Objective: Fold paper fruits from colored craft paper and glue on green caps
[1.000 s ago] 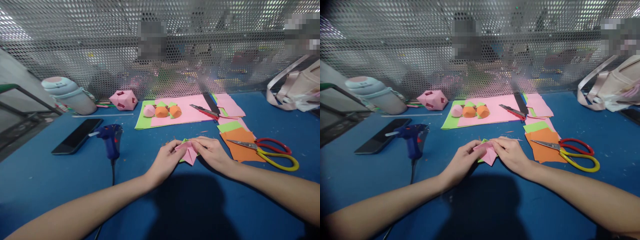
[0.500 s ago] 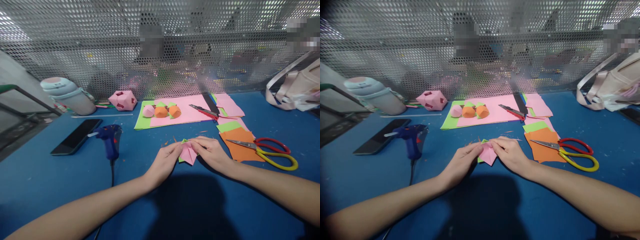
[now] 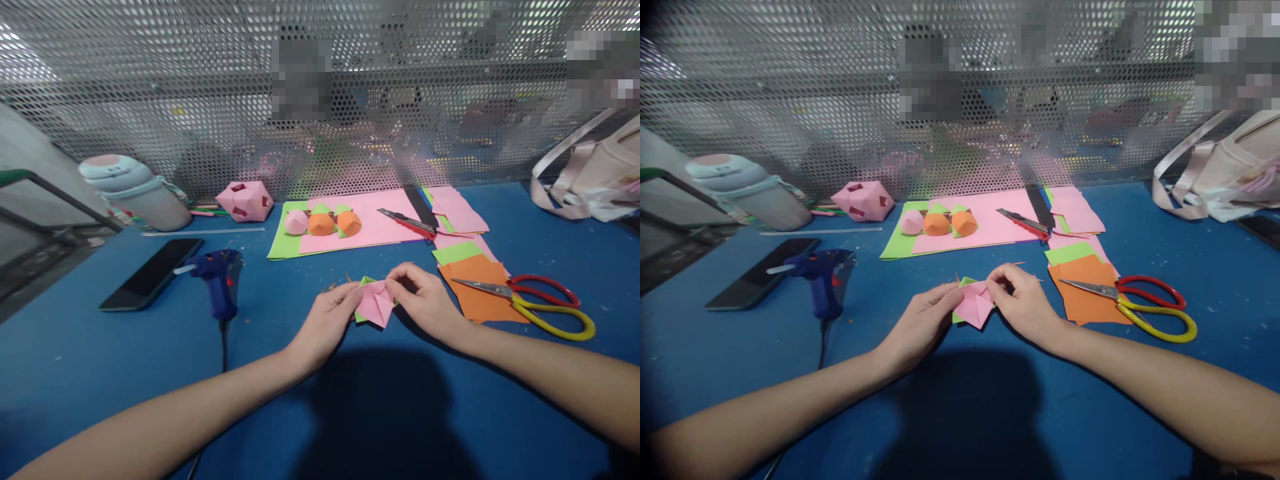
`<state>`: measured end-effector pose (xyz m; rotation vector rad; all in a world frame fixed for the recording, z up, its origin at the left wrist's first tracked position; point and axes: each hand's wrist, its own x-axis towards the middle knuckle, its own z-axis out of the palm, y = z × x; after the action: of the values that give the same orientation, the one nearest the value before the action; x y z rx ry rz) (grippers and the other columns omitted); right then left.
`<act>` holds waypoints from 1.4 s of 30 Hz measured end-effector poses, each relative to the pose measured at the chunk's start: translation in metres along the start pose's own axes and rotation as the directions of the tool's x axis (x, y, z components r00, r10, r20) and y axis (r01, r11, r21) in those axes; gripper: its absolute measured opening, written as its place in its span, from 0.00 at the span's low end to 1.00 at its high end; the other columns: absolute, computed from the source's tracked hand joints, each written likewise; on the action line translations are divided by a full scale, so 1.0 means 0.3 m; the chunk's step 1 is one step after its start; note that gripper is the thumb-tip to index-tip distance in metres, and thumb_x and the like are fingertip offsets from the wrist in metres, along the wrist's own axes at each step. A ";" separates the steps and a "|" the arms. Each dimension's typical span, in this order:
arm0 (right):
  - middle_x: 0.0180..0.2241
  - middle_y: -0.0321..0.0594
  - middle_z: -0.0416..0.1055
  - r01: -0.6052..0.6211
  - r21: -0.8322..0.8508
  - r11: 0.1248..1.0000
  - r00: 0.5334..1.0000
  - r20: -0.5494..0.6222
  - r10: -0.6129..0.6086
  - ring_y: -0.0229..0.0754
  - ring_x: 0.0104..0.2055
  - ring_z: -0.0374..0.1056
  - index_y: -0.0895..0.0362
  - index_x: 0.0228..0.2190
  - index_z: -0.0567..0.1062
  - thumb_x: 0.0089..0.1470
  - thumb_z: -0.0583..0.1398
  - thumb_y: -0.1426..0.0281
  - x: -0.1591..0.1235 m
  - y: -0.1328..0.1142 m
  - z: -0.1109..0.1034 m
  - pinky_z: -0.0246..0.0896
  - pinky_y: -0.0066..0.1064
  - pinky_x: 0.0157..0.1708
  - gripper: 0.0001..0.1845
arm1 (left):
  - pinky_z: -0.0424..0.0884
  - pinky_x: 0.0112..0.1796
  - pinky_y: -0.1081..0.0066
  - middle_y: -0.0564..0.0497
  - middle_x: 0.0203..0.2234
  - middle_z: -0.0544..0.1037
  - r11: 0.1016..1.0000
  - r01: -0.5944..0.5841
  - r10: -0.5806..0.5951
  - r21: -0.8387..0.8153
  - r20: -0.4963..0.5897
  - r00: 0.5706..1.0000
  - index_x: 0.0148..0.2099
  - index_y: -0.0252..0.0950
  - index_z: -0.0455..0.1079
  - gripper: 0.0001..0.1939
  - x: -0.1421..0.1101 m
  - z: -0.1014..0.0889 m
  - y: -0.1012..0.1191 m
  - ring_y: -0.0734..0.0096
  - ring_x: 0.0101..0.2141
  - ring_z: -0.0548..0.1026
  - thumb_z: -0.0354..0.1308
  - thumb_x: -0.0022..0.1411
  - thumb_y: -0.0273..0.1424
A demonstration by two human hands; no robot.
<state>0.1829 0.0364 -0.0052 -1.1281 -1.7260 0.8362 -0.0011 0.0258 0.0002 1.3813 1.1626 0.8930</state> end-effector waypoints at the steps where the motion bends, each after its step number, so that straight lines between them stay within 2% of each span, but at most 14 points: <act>1: 0.27 0.33 0.66 -0.006 0.004 1.000 1.000 -0.002 0.006 0.35 0.29 0.62 0.56 0.28 0.69 0.56 0.56 0.69 0.001 0.002 0.000 0.59 0.28 0.32 0.06 | 0.56 0.25 0.76 0.53 0.25 0.72 1.000 -0.001 0.001 0.007 -0.002 1.000 0.43 0.35 0.75 0.17 0.000 0.000 0.001 0.75 0.23 0.61 0.51 0.61 0.40; 7: 0.29 0.35 0.66 -0.071 0.086 0.994 0.997 0.045 0.067 0.36 0.31 0.62 0.56 0.34 0.69 0.60 0.52 0.65 -0.004 0.001 -0.009 0.59 0.29 0.32 0.09 | 0.57 0.23 0.76 0.53 0.22 0.71 0.999 -0.031 0.030 -0.015 -0.056 0.998 0.44 0.34 0.75 0.18 0.000 0.002 0.010 0.75 0.23 0.62 0.52 0.61 0.40; 11: 0.28 0.33 0.65 -0.037 0.029 0.999 0.996 0.088 0.034 0.35 0.29 0.61 0.56 0.32 0.67 0.55 0.56 0.69 -0.005 -0.004 0.002 0.58 0.28 0.30 0.03 | 0.60 0.24 0.75 0.51 0.23 0.73 0.999 -0.035 0.030 -0.039 -0.109 0.994 0.45 0.34 0.75 0.18 0.001 0.002 0.012 0.72 0.25 0.66 0.53 0.59 0.40; 15: 0.26 0.32 0.63 -0.026 -0.039 0.999 0.997 0.076 0.029 0.34 0.28 0.60 0.56 0.31 0.66 0.51 0.57 0.72 0.000 0.002 0.015 0.58 0.27 0.30 0.03 | 0.62 0.27 0.75 0.50 0.28 0.75 0.999 -0.015 0.011 -0.048 -0.075 0.997 0.44 0.34 0.75 0.17 0.002 0.003 0.014 0.71 0.28 0.68 0.53 0.60 0.39; 20: 0.27 0.32 0.65 -0.039 -0.021 0.999 0.994 0.100 0.041 0.34 0.29 0.61 0.56 0.35 0.68 0.52 0.56 0.71 -0.001 0.013 0.018 0.59 0.27 0.30 0.05 | 0.63 0.32 0.75 0.49 0.35 0.77 0.998 -0.034 0.032 -0.048 -0.038 0.999 0.47 0.35 0.74 0.17 0.007 0.004 0.005 0.70 0.33 0.70 0.52 0.61 0.38; 24: 0.26 0.32 0.65 -0.030 -0.031 0.999 0.995 0.099 0.032 0.34 0.28 0.61 0.55 0.35 0.68 0.53 0.56 0.71 -0.006 0.015 0.021 0.58 0.27 0.29 0.05 | 0.64 0.36 0.73 0.49 0.36 0.77 0.999 -0.043 0.043 -0.003 -0.023 0.999 0.47 0.36 0.74 0.16 0.011 0.000 -0.006 0.68 0.36 0.70 0.52 0.61 0.36; 31: 0.26 0.32 0.65 -0.036 0.009 0.999 0.995 0.093 0.035 0.34 0.28 0.61 0.55 0.34 0.69 0.53 0.55 0.71 -0.010 0.014 0.030 0.58 0.27 0.29 0.05 | 0.66 0.37 0.71 0.48 0.36 0.77 0.999 -0.030 0.031 0.035 -0.039 0.999 0.43 0.35 0.74 0.13 0.010 0.004 0.006 0.67 0.36 0.72 0.55 0.57 0.32; 37: 0.25 0.31 0.64 -0.046 0.038 0.998 0.996 0.082 0.043 0.33 0.26 0.61 0.56 0.34 0.69 0.53 0.56 0.71 -0.015 0.003 0.042 0.58 0.26 0.28 0.04 | 0.66 0.36 0.72 0.49 0.34 0.77 0.999 -0.027 0.026 -0.022 -0.047 0.999 0.39 0.35 0.74 0.12 0.008 0.012 0.013 0.69 0.34 0.72 0.59 0.55 0.35; 42: 0.28 0.34 0.66 -0.092 0.170 0.981 0.991 0.109 0.074 0.35 0.30 0.63 0.56 0.33 0.69 0.56 0.56 0.64 -0.007 -0.009 0.024 0.61 0.28 0.32 0.08 | 0.64 0.31 0.73 0.51 0.29 0.76 0.999 -0.020 0.016 -0.041 -0.107 0.994 0.36 0.34 0.74 0.13 0.014 0.009 -0.008 0.72 0.29 0.70 0.60 0.55 0.39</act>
<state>0.1757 0.0330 -0.0064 -1.0601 -1.6609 1.0921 0.0020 0.0290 -0.0029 1.3253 1.2065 1.0090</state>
